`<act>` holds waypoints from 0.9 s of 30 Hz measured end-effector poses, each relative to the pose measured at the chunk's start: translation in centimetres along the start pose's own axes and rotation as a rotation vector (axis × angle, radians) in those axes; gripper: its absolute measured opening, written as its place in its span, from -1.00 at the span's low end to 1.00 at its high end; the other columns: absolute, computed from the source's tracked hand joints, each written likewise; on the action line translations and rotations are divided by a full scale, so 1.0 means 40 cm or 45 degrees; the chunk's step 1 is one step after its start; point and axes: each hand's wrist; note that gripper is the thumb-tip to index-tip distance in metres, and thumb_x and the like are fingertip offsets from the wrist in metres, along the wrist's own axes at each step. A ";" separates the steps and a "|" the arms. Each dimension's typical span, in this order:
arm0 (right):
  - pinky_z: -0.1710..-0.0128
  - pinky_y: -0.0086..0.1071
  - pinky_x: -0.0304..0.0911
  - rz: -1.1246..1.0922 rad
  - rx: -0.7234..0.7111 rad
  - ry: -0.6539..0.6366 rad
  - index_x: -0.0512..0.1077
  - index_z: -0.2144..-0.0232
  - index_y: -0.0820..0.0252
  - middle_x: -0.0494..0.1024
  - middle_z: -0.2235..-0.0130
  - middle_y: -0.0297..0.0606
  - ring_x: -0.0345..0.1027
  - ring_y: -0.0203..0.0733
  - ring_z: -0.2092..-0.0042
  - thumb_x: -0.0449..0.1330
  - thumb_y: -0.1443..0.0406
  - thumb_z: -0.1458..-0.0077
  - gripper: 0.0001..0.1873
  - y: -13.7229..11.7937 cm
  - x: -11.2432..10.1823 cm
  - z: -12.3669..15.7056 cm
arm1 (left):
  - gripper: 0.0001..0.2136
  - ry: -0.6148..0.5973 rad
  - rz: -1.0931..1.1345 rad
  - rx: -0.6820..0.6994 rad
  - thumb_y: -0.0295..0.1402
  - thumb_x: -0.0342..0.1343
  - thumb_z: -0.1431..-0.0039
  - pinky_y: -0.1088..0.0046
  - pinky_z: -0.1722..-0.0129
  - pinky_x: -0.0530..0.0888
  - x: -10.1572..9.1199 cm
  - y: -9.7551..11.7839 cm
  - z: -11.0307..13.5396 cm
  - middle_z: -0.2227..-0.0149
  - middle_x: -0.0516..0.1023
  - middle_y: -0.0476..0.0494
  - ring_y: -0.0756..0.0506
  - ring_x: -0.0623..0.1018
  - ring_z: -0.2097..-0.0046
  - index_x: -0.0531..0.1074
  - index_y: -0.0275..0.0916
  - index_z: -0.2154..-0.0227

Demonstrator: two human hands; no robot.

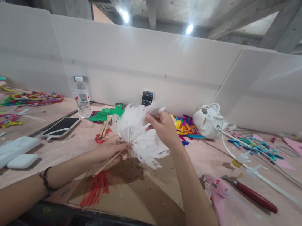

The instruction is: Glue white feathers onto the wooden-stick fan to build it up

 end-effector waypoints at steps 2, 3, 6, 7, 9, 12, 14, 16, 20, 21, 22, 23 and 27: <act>0.33 -0.27 0.53 0.038 -0.014 -0.074 0.54 0.28 0.17 0.66 0.28 -0.18 0.55 -0.12 0.29 0.33 0.05 -0.10 -0.69 -0.006 0.003 0.004 | -0.62 -0.044 -0.023 0.005 -0.15 0.48 0.05 0.62 0.70 0.29 0.001 -0.003 0.001 0.46 0.59 -0.04 0.00 0.55 0.54 0.45 -0.25 0.36; 0.33 -0.26 0.53 0.060 -0.018 -0.110 0.55 0.30 0.17 0.66 0.29 -0.19 0.55 -0.12 0.30 0.34 0.08 -0.09 -0.72 -0.009 0.007 0.007 | -0.61 -0.067 -0.036 0.003 -0.14 0.49 0.05 0.61 0.69 0.33 0.000 -0.005 0.001 0.45 0.60 -0.05 -0.01 0.57 0.52 0.46 -0.25 0.35; 0.35 -0.26 0.50 0.137 -0.032 -0.188 0.55 0.35 0.16 0.66 0.33 -0.21 0.54 -0.11 0.34 0.33 0.12 -0.09 -0.77 -0.009 0.021 0.013 | -0.60 -0.131 -0.076 -0.007 -0.09 0.49 0.04 0.57 0.67 0.41 -0.004 -0.011 0.000 0.43 0.63 -0.10 -0.05 0.61 0.49 0.52 -0.28 0.33; 0.35 -0.26 0.48 0.168 -0.037 -0.209 0.55 0.36 0.16 0.66 0.34 -0.21 0.53 -0.11 0.35 0.33 0.12 -0.09 -0.78 -0.007 0.026 0.014 | -0.60 -0.151 -0.088 -0.011 -0.09 0.49 0.04 0.56 0.66 0.44 -0.005 -0.012 0.000 0.43 0.64 -0.13 -0.06 0.61 0.48 0.54 -0.30 0.34; 0.35 -0.28 0.45 0.230 -0.048 -0.254 0.56 0.39 0.16 0.66 0.35 -0.21 0.53 -0.11 0.37 0.32 0.15 -0.10 -0.80 -0.003 0.034 0.015 | -0.60 -0.181 -0.105 -0.014 -0.09 0.50 0.06 0.54 0.63 0.47 -0.007 -0.015 0.000 0.45 0.65 -0.15 -0.06 0.61 0.48 0.57 -0.31 0.37; 0.37 -0.32 0.37 0.322 -0.070 -0.295 0.56 0.45 0.16 0.65 0.39 -0.24 0.51 -0.13 0.39 0.29 0.25 -0.10 -0.87 -0.002 0.043 0.015 | -0.63 -0.199 -0.116 -0.011 -0.10 0.52 0.07 0.54 0.61 0.49 -0.008 -0.018 0.002 0.50 0.64 -0.14 -0.06 0.60 0.49 0.59 -0.31 0.42; 0.38 -0.34 0.31 0.368 -0.084 -0.311 0.55 0.51 0.16 0.63 0.43 -0.27 0.49 -0.15 0.42 0.28 0.30 -0.10 -0.85 -0.007 0.047 0.016 | -0.64 -0.211 -0.123 -0.011 -0.10 0.52 0.07 0.54 0.59 0.50 -0.010 -0.019 0.003 0.50 0.65 -0.16 -0.06 0.60 0.48 0.61 -0.31 0.42; 0.38 -0.35 0.29 0.388 -0.091 -0.324 0.52 0.55 0.16 0.61 0.47 -0.29 0.47 -0.18 0.45 0.28 0.32 -0.11 -0.81 -0.011 0.051 0.018 | -0.64 -0.220 -0.128 -0.010 -0.11 0.52 0.06 0.53 0.58 0.52 -0.012 -0.021 0.005 0.48 0.67 -0.18 -0.07 0.61 0.46 0.63 -0.31 0.40; 0.41 -0.37 0.30 0.387 -0.090 -0.340 0.51 0.54 0.17 0.57 0.50 -0.31 0.46 -0.20 0.48 0.27 0.32 -0.14 -0.79 -0.014 0.054 0.021 | -0.64 -0.216 -0.137 -0.011 -0.09 0.52 0.06 0.53 0.57 0.53 -0.014 -0.023 0.003 0.46 0.68 -0.19 -0.08 0.62 0.44 0.63 -0.30 0.41; 0.42 -0.37 0.31 0.384 -0.088 -0.344 0.52 0.53 0.17 0.58 0.50 -0.31 0.47 -0.20 0.48 0.27 0.32 -0.14 -0.80 -0.014 0.055 0.021 | -0.64 -0.218 -0.141 -0.014 -0.08 0.52 0.05 0.53 0.57 0.53 -0.014 -0.024 0.002 0.46 0.67 -0.19 -0.08 0.62 0.44 0.63 -0.30 0.43; 0.42 -0.37 0.32 0.380 -0.087 -0.348 0.53 0.51 0.17 0.58 0.49 -0.30 0.48 -0.20 0.48 0.27 0.31 -0.15 -0.81 -0.013 0.054 0.021 | -0.64 -0.219 -0.144 -0.018 -0.07 0.52 0.06 0.53 0.57 0.53 -0.015 -0.024 0.002 0.47 0.67 -0.19 -0.08 0.62 0.45 0.63 -0.30 0.44; 0.43 -0.37 0.34 0.375 -0.084 -0.352 0.54 0.49 0.17 0.59 0.47 -0.30 0.49 -0.19 0.47 0.28 0.30 -0.16 -0.82 -0.012 0.054 0.021 | -0.63 -0.219 -0.145 -0.022 -0.07 0.52 0.07 0.53 0.57 0.52 -0.015 -0.025 0.001 0.47 0.67 -0.19 -0.08 0.62 0.45 0.63 -0.30 0.44; 0.41 -0.36 0.39 0.396 -0.097 -0.353 0.56 0.45 0.17 0.64 0.42 -0.26 0.52 -0.18 0.46 0.27 0.29 -0.17 -0.85 -0.012 0.053 0.022 | -0.60 -0.200 -0.153 -0.031 -0.03 0.52 0.09 0.51 0.59 0.52 -0.014 -0.026 0.001 0.48 0.67 -0.19 -0.09 0.63 0.46 0.63 -0.29 0.42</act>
Point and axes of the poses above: each hand's wrist, its own z-axis away from the middle knuckle, its own x-axis out of the palm, y = z × x
